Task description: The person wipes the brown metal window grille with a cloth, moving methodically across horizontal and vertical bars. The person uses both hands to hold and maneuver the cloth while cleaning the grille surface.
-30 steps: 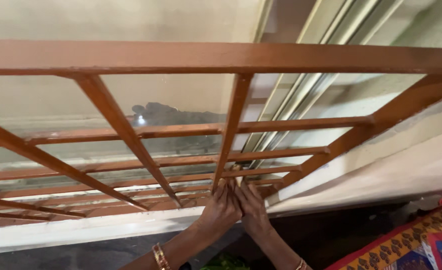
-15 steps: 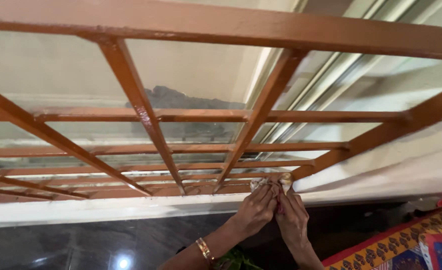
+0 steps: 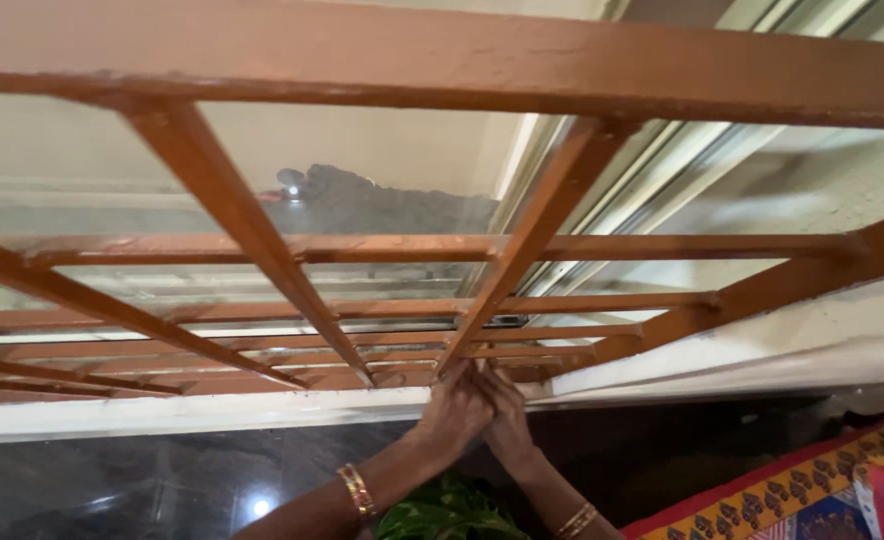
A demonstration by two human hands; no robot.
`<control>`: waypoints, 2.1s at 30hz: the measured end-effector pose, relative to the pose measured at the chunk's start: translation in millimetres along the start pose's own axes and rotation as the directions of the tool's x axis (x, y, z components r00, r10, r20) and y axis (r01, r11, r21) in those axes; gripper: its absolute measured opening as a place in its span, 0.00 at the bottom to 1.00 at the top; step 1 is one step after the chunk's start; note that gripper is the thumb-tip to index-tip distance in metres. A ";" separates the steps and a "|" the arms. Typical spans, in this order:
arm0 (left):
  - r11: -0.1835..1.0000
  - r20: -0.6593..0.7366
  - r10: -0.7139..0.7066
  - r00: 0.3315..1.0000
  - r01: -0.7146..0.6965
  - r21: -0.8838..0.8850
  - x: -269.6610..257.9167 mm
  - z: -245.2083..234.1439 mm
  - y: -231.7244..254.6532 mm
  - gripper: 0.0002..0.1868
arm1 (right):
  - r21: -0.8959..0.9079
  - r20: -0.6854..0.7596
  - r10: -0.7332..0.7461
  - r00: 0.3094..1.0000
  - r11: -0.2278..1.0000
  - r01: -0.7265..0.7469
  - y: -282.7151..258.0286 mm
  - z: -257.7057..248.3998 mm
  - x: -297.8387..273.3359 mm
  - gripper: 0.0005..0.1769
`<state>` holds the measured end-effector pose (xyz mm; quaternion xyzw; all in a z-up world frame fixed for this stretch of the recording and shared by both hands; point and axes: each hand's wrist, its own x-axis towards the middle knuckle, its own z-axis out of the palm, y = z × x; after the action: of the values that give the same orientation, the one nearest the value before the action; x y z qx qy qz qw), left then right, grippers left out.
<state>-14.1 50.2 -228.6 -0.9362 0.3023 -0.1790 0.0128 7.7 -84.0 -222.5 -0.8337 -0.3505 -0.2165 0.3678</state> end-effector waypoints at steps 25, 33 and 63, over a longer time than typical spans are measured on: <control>0.267 0.097 -0.596 0.797 0.310 -0.912 29.9 65.8 79.1 0.15 | -0.289 -0.051 0.408 0.911 0.868 -0.405 41.0 -35.6 -83.0 0.29; 0.280 0.109 -0.674 0.730 0.389 -0.878 9.3 68.6 53.1 0.13 | 0.495 -0.072 0.709 0.702 0.636 -0.592 60.9 49.8 -106.7 0.28; -0.924 0.922 -0.366 0.131 0.070 -0.376 -72.2 36.4 10.8 0.15 | 0.737 0.052 0.945 0.322 0.182 -0.651 -2.7 119.1 -74.0 0.22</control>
<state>-62.1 79.6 -287.7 -0.3447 -0.4270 0.0889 -0.8313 -30.9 -23.0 -342.7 -0.6327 0.1978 -0.0206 0.7485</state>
